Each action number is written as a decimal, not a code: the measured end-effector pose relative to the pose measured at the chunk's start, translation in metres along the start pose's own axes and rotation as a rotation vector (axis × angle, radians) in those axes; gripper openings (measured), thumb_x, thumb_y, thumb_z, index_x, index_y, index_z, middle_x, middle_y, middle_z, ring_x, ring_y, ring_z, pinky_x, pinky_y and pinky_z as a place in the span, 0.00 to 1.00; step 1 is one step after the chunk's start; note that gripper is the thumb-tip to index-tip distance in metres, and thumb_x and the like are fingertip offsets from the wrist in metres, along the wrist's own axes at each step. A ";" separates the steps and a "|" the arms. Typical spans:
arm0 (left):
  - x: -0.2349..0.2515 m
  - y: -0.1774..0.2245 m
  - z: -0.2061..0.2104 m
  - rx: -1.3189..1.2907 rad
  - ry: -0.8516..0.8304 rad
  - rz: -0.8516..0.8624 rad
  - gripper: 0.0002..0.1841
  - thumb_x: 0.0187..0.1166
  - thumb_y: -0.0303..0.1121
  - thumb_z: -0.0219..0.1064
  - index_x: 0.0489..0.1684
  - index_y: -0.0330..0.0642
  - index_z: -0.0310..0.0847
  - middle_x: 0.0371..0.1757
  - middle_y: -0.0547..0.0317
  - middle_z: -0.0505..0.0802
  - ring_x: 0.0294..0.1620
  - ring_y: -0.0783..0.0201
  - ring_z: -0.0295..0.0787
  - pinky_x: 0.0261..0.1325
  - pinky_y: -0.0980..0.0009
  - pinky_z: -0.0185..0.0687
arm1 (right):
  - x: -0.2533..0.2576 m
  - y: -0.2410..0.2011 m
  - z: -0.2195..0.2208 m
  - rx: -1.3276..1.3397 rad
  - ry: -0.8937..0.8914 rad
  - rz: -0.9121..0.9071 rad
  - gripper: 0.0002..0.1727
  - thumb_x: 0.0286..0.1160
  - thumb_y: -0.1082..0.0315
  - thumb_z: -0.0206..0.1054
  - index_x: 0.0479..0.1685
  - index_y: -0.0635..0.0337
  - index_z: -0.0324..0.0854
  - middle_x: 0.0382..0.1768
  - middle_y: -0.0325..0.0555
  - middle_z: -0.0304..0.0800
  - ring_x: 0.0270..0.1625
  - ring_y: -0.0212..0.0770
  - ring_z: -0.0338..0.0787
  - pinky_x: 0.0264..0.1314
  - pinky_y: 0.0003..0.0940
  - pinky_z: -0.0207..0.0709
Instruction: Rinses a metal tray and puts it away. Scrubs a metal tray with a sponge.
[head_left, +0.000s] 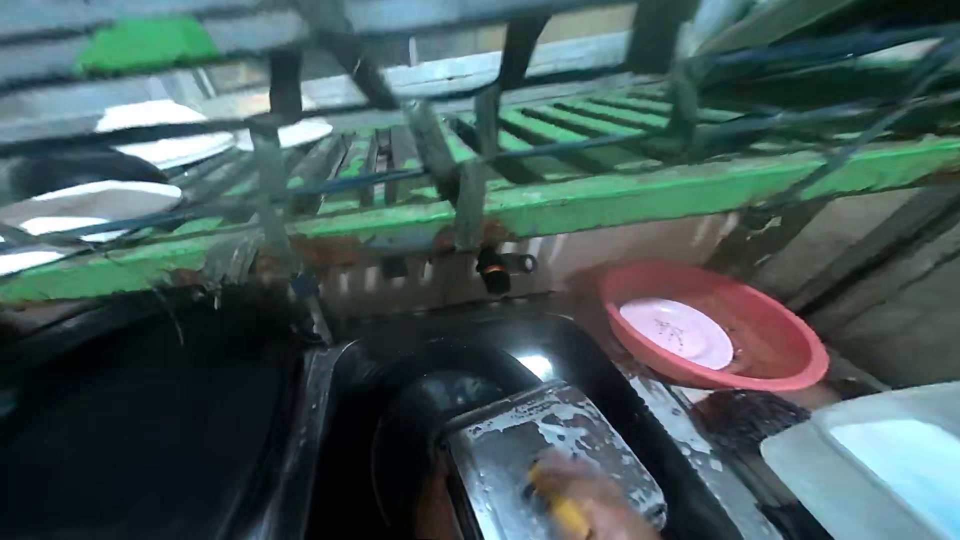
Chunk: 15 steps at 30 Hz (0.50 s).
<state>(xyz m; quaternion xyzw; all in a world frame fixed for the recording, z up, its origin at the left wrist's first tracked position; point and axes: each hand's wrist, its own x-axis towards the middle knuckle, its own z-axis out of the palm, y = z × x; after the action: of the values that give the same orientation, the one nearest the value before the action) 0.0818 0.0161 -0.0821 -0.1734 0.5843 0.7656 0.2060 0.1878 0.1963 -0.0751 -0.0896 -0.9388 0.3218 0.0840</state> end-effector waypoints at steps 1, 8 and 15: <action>-0.001 0.001 -0.002 -0.002 -0.016 -0.005 0.21 0.95 0.39 0.49 0.69 0.31 0.77 0.58 0.44 0.91 0.57 0.60 0.89 0.63 0.59 0.86 | 0.004 0.028 -0.011 0.013 0.039 0.172 0.28 0.68 0.60 0.75 0.68 0.63 0.85 0.75 0.61 0.81 0.80 0.62 0.77 0.85 0.63 0.65; -0.004 0.004 0.000 0.117 -0.083 -0.048 0.25 0.95 0.36 0.46 0.84 0.29 0.63 0.78 0.35 0.79 0.76 0.53 0.78 0.80 0.55 0.72 | 0.016 -0.027 0.013 -0.001 0.071 0.066 0.30 0.71 0.60 0.75 0.69 0.72 0.81 0.76 0.71 0.77 0.81 0.71 0.74 0.84 0.66 0.64; 0.002 -0.004 -0.011 0.109 -0.036 -0.018 0.23 0.95 0.36 0.46 0.80 0.29 0.67 0.71 0.37 0.82 0.69 0.57 0.81 0.73 0.58 0.77 | 0.070 0.014 0.005 -0.098 0.076 0.196 0.31 0.72 0.50 0.73 0.72 0.58 0.83 0.76 0.55 0.82 0.80 0.57 0.78 0.85 0.58 0.67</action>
<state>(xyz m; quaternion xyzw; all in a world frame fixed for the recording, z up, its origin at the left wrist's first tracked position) 0.0830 0.0070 -0.0892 -0.1533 0.6195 0.7340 0.2324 0.1203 0.2195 -0.0808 -0.1972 -0.9363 0.2784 0.0832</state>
